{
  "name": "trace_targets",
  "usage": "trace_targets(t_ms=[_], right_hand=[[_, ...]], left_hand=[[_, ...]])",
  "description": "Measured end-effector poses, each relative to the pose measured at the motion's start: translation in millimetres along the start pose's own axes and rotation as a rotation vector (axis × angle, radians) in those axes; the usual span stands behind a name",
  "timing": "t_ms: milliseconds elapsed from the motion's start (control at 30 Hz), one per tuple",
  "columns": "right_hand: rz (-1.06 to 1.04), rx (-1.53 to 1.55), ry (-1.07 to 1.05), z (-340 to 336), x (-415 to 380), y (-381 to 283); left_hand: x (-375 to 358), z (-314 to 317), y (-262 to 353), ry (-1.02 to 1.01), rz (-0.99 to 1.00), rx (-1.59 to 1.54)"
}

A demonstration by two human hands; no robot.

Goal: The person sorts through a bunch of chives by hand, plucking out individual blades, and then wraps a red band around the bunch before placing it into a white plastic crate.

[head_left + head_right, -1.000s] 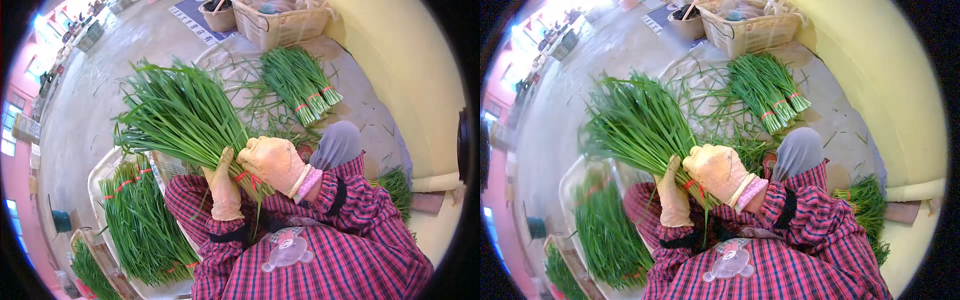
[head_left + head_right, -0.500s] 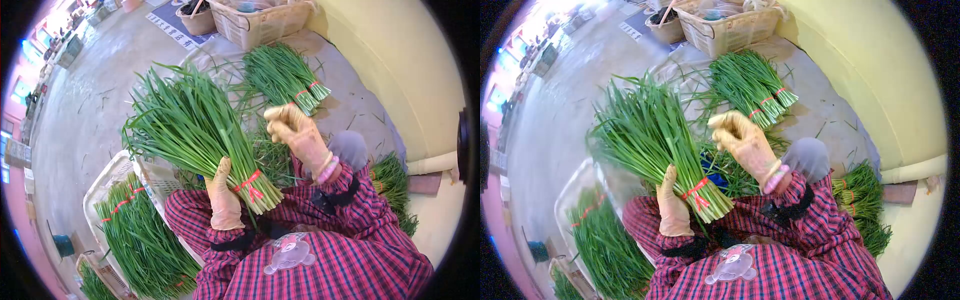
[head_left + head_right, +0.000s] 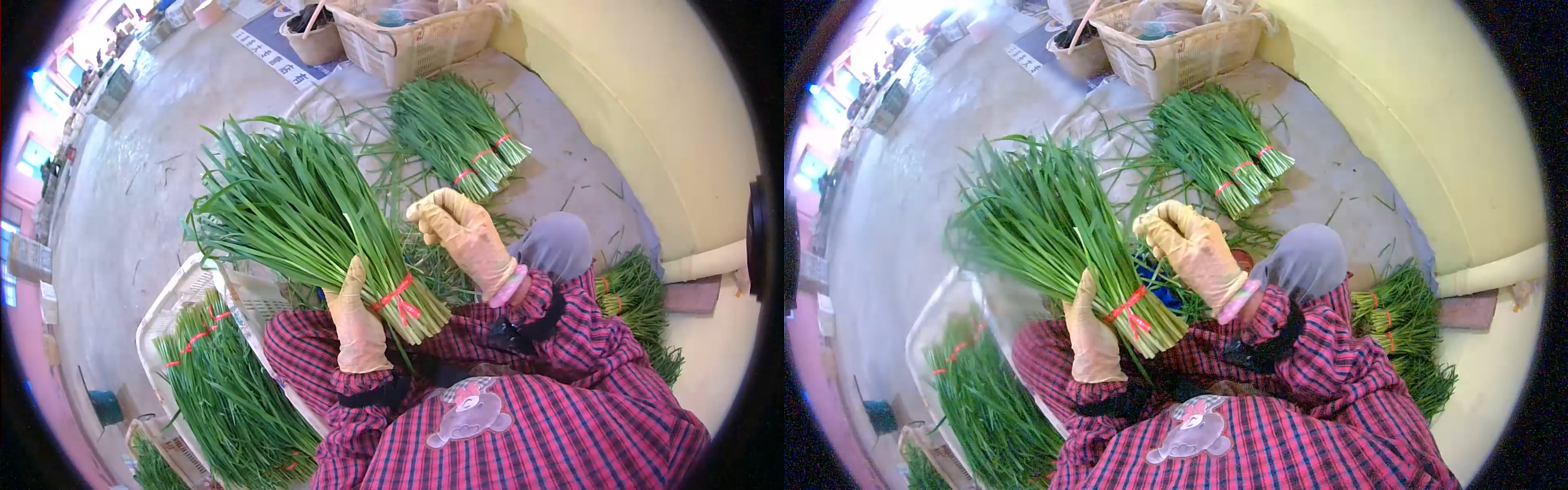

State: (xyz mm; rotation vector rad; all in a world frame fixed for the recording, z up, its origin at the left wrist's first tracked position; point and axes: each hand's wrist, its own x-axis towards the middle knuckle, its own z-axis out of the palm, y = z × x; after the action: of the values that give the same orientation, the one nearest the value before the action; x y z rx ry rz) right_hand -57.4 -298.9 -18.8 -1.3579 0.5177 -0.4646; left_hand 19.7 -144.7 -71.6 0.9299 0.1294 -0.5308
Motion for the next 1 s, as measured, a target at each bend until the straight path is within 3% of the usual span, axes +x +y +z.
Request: trace_targets(t_ms=[200, 233, 267, 333, 433, 533, 600, 667, 700, 767, 800, 867, 933, 1000], right_hand=[[-0.003, -0.063, -0.112, -10, -20, 14], [-0.084, -0.146, -0.087, -2, -26, 21], [-0.258, -0.473, -0.044, 4, -32, 4], [-0.467, -0.686, -0.013, 12, -33, -6], [-0.557, -0.825, -0.042, 13, -31, -10], [-0.563, -0.849, -0.028, 15, -15, -5], [-0.701, -0.582, 0.174, 2, 11, -3], [-0.122, -0.207, 0.167, -19, 12, -31], [-0.127, -0.199, 0.16, -27, 10, -26], [-0.269, -0.335, -0.194, -39, 3, -4], [-0.126, -0.314, -0.332, -39, -10, 8], [-0.17, -0.281, -0.439, -12, -31, 19], [0.171, -0.375, -0.534, 3, -52, -22], [0.2, -0.308, -0.586, 8, -48, -16]], left_hand=[[-5, 6, 5, -0.005, 0.048, -0.015], [-7, 11, 6, -0.016, 0.047, -0.014], [-11, 18, 9, -0.017, 0.042, -0.002], [-14, 22, 11, -0.016, 0.043, 0.012], [-16, 22, 7, -0.07, 0.088, 0.006], [-19, 23, 7, -0.123, 0.111, 0.037], [-24, 25, 10, -0.035, 0.045, 0.023], [-26, 25, 16, -0.055, 0.036, 0.051], [-23, 19, 13, -0.063, 0.073, 0.062], [-20, 22, 13, -0.106, 0.15, 0.053], [-24, 28, 15, -0.113, 0.152, 0.053], [-33, 39, 21, -0.101, 0.209, -0.024], [-39, 39, 29, -0.047, 0.227, 0.009], [-55, 32, 51, -0.09, 0.267, 0.076]])
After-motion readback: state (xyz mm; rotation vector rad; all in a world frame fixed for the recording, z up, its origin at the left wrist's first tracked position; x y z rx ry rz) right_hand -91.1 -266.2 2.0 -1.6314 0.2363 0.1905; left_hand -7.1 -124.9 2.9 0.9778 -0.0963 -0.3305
